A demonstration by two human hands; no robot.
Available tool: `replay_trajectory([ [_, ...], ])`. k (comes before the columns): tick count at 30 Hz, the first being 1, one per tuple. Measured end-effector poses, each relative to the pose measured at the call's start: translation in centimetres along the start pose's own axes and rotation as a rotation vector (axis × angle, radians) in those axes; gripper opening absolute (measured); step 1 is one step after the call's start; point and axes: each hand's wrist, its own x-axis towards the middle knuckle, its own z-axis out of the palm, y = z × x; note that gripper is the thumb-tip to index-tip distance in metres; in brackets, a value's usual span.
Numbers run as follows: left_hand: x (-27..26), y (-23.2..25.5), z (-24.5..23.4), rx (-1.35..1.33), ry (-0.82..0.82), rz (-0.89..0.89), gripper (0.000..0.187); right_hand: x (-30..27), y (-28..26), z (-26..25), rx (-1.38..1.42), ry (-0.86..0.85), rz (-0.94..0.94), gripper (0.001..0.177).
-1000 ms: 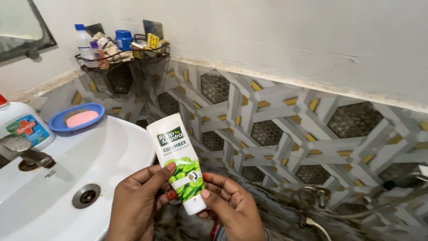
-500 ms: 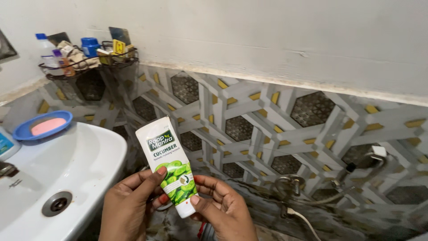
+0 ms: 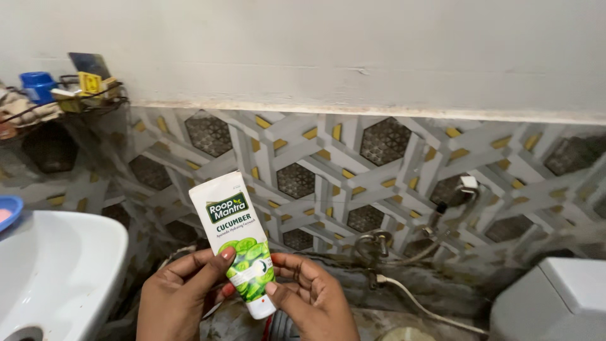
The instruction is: The person picks up and places various bathroom items including a red scrubber, small bottles, a blue jar, a cucumber cream tube, and a Savlon bottle into a wall-mounted wire basket and on the toilet tank. The person also moves a soap dish with two bars of soap from the sink to a bucket.
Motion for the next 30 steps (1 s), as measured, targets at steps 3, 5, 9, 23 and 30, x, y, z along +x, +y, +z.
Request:
replay_trajectory([
  [3, 0.8, -0.1, -0.6, 0.045, -0.015, -0.051, 0.029, -0.1, 0.5, 0.1, 0.01, 0.009, -0.049, 0.053],
  [5, 1.2, -0.4, -1.2, 0.084, -0.091, -0.004, 0.028, -0.3, 0.9, 0.3, -0.008, 0.071, -0.016, 0.053],
  [9, 1.3, -0.8, -2.9, 0.101, -0.177, 0.045, 0.028, -1.1, 1.9, 1.2, -0.004, 0.081, -0.13, 0.048],
  [23, -0.9, 0.1, -4.3, 0.411, -0.323, 0.095, 0.024, -6.2, -3.2, 6.9, -0.327, 0.412, -0.306, 0.057],
  [30, -2.1, -0.8, -2.7, 0.499, -0.37, 0.018, 0.021, -8.7, -4.8, 6.2, -0.487, 0.421, -0.386, 0.055],
])
